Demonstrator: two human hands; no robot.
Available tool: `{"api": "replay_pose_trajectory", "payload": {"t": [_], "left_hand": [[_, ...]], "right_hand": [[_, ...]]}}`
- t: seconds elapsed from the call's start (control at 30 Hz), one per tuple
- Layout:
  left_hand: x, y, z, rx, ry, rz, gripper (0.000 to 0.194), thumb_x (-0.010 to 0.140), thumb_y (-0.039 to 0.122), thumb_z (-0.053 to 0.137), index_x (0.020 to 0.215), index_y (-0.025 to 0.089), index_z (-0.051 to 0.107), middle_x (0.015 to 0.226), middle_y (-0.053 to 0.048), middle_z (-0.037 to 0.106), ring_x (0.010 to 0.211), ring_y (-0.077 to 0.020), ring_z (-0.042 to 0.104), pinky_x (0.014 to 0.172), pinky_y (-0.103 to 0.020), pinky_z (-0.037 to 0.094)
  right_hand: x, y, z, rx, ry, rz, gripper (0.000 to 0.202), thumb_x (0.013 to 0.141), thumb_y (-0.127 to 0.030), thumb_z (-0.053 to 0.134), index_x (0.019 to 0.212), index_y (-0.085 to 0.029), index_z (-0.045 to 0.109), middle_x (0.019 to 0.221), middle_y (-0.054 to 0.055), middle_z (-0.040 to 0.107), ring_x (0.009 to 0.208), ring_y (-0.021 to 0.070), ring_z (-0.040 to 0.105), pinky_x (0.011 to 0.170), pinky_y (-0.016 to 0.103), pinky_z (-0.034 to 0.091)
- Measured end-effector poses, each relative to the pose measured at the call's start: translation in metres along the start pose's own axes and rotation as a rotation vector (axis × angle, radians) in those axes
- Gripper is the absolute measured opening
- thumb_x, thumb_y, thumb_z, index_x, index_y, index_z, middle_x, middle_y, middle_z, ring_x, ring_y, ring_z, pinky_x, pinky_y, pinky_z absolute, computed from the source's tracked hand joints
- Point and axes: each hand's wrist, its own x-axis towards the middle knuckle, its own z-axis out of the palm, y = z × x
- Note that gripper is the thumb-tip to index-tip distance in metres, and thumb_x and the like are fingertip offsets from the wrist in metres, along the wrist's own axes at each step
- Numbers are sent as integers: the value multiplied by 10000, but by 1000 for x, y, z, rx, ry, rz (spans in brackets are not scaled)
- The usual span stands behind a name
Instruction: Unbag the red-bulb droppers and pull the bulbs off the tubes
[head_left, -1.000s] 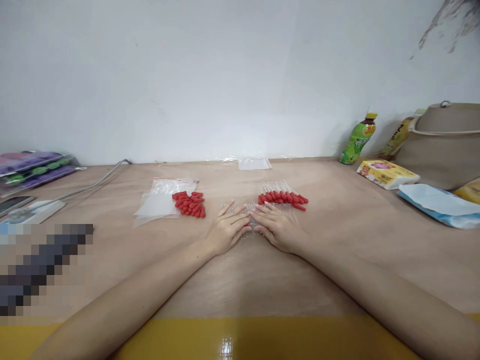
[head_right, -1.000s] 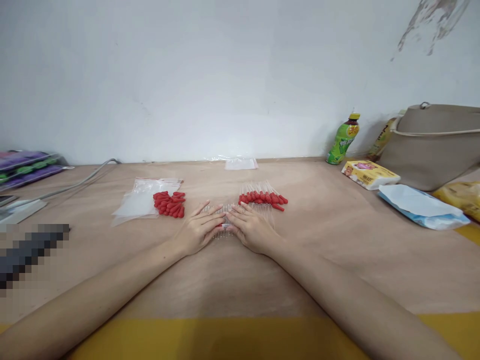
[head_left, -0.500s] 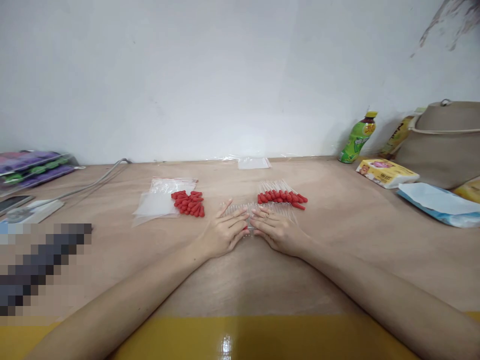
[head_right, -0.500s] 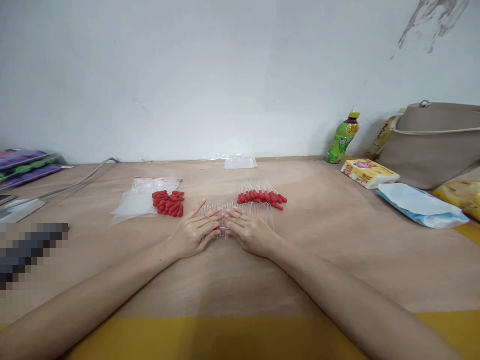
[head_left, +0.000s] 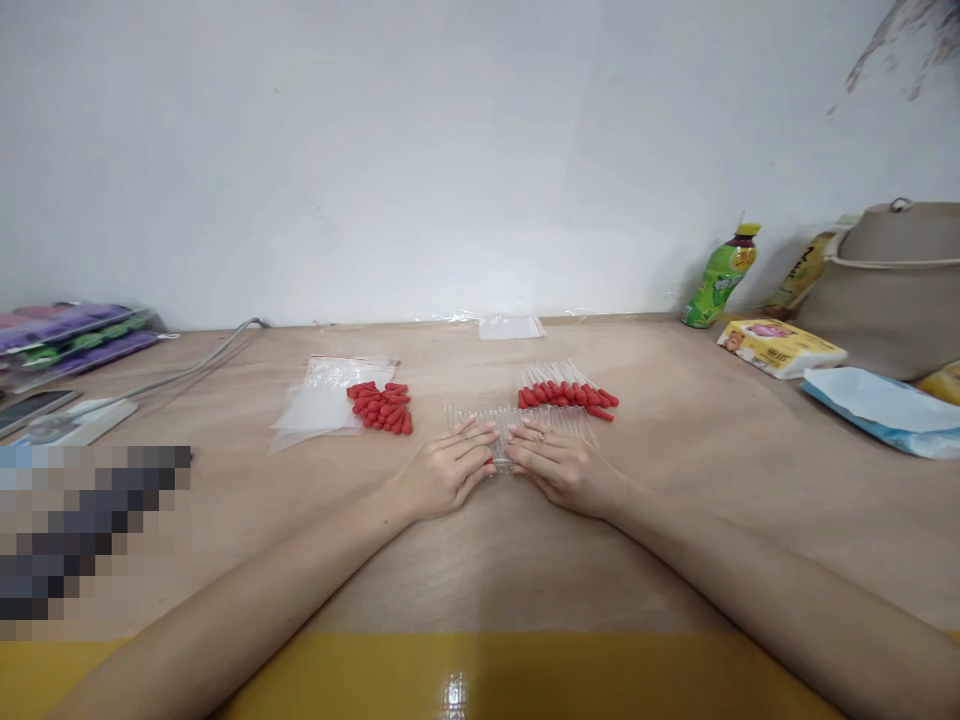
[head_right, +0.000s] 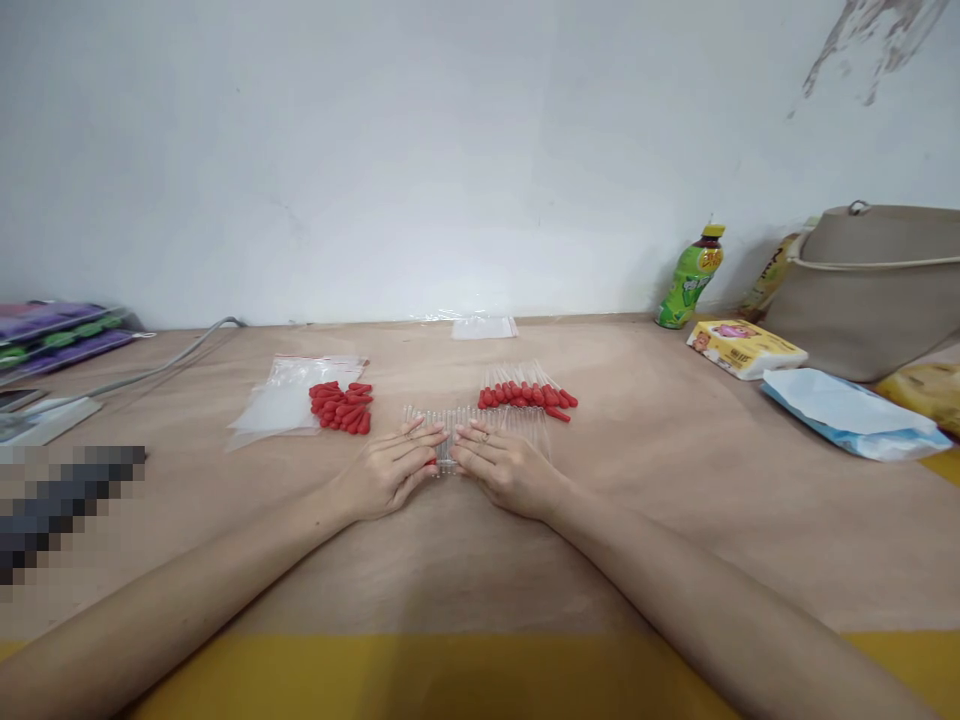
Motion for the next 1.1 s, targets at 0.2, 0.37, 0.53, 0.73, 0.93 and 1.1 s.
{"api": "replay_pose_trajectory", "payload": {"t": [0.2,0.37,0.53,0.73,0.93,1.1], "left_hand": [[-2,-1,0,-6,-4,12,148,873,193,455,899,118,579,1073,-112,643,1082,-192,558,990,-378,433],[-2,0,0,8,-3,26,150,876,194,449,903,117,575,1067,-111,644,1088,-189,553,998,-376,426],[-10,-7,-2,23,3,6,166,876,161,430,964,112,562,1083,-109,634,1117,-188,528,1003,-377,417],[-13,-20,-9,78,50,-175,156,866,231,481,938,170,605,1034,-68,623,1018,-204,551,877,-377,457],[-4,-75,-31,-13,105,-789,263,853,289,434,979,166,631,868,-56,520,827,-170,560,732,-298,473],[-9,-130,-53,-2,-183,-1022,316,781,340,489,1041,180,570,828,-22,596,712,-152,572,666,-261,454]], "right_hand": [[0,0,-2,12,25,-28,224,839,-125,500,1027,-71,609,1029,127,655,1064,198,564,972,366,458],[-3,-1,-1,26,33,-28,241,834,-100,490,1048,-81,597,1040,122,652,1084,198,550,976,374,453],[-13,8,-2,57,64,19,317,828,-68,464,1125,-127,559,1068,96,641,1123,193,520,979,396,440],[-14,23,-6,-47,98,287,259,837,-200,517,1081,-205,603,793,35,647,772,156,593,755,339,475],[-4,25,-4,-130,-71,504,302,844,-175,413,1070,-133,608,731,62,587,691,171,521,639,306,404],[-4,22,-2,-60,-50,600,206,792,-155,459,908,-144,628,779,54,626,750,177,554,684,296,397]]}}
